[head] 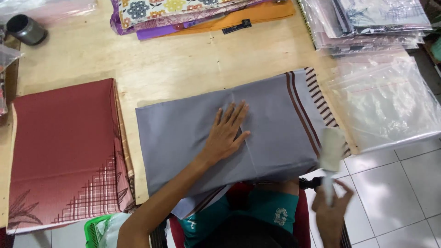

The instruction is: Using a lint roller to clean a piece of folded cloth on a table.

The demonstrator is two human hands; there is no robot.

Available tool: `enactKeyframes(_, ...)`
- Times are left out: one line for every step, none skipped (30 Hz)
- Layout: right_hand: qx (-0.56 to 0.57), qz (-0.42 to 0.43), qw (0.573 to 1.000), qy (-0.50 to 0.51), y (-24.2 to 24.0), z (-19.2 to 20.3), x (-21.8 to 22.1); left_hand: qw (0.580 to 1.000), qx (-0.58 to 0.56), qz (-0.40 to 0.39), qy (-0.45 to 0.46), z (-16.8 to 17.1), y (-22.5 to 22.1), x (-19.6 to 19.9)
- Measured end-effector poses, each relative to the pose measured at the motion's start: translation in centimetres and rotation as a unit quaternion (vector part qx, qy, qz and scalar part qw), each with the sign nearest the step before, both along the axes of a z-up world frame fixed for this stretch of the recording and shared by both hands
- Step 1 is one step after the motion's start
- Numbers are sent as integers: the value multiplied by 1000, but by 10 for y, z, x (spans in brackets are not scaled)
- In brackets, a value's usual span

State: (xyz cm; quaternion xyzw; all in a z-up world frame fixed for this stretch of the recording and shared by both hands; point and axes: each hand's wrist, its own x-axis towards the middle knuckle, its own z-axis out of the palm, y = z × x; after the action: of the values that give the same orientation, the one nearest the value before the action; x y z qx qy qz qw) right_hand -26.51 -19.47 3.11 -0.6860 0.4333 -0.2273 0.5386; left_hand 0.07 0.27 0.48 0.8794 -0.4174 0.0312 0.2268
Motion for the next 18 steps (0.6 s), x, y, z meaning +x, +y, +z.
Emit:
enactKeyframes(42, 7, 999, 19, 26, 15, 4, 999, -33, 3, 16, 7, 1, -2)
enactKeyframes(84, 14, 996, 37, 51, 29, 8, 997, -66, 6, 32, 14, 3, -4)
enactKeyframes(85, 17, 996, 37, 49, 3, -3, 997, -65, 9, 31, 23, 9, -15)
enactKeyframes(128, 102, 986, 0, 49, -24, -15, 998, -65, 5, 3, 33, 15, -27)
enactKeyframes(172, 185, 967, -35, 48, -50, -26, 998, -65, 2, -26, 44, 21, -38)
enactKeyframes(173, 185, 967, -35, 49, -42, -21, 998, -63, 2, -26, 39, 29, -49)
enactKeyframes(125, 192, 973, 35, 50, -33, -16, 1000, -29, 11, 1, 35, 37, -59)
enactKeyframes(75, 197, 972, 106, 51, -24, -13, 999, 5, 20, 28, 30, 45, -70)
enactKeyframes(76, 197, 971, 107, 37, -26, -13, 999, 6, 20, 30, 26, 51, -72)
enactKeyframes(7, 173, 974, 148, 23, -28, -13, 999, 14, 26, 13, 23, 56, -73)
enactKeyframes(-62, 148, 969, 186, 10, -30, -12, 999, 23, 32, -4, 19, 61, -75)
enactKeyframes(-61, 151, 969, 188, -4, -25, -9, 999, 24, 34, -2, 19, 60, -75)
enactKeyframes(-44, 104, 976, 187, -16, -20, -6, 999, 17, 35, -4, 19, 60, -74)
enactKeyframes(-29, 58, 981, 184, -30, -15, -1, 999, 9, 37, -7, 19, 60, -73)
enactKeyframes(-29, 61, 981, 184, -32, -4, 0, 999, 9, 40, -6, 19, 60, -74)
enactKeyframes(-22, 54, 989, 138, -33, 7, 1, 999, 13, 40, -6, 19, 60, -74)
enactKeyframes(-15, 46, 995, 91, -35, 18, 2, 999, 17, 40, -6, 19, 60, -75)
enactKeyframes(-15, 52, 994, 90, -24, 23, 4, 999, 17, 45, -8, 17, 60, -74)
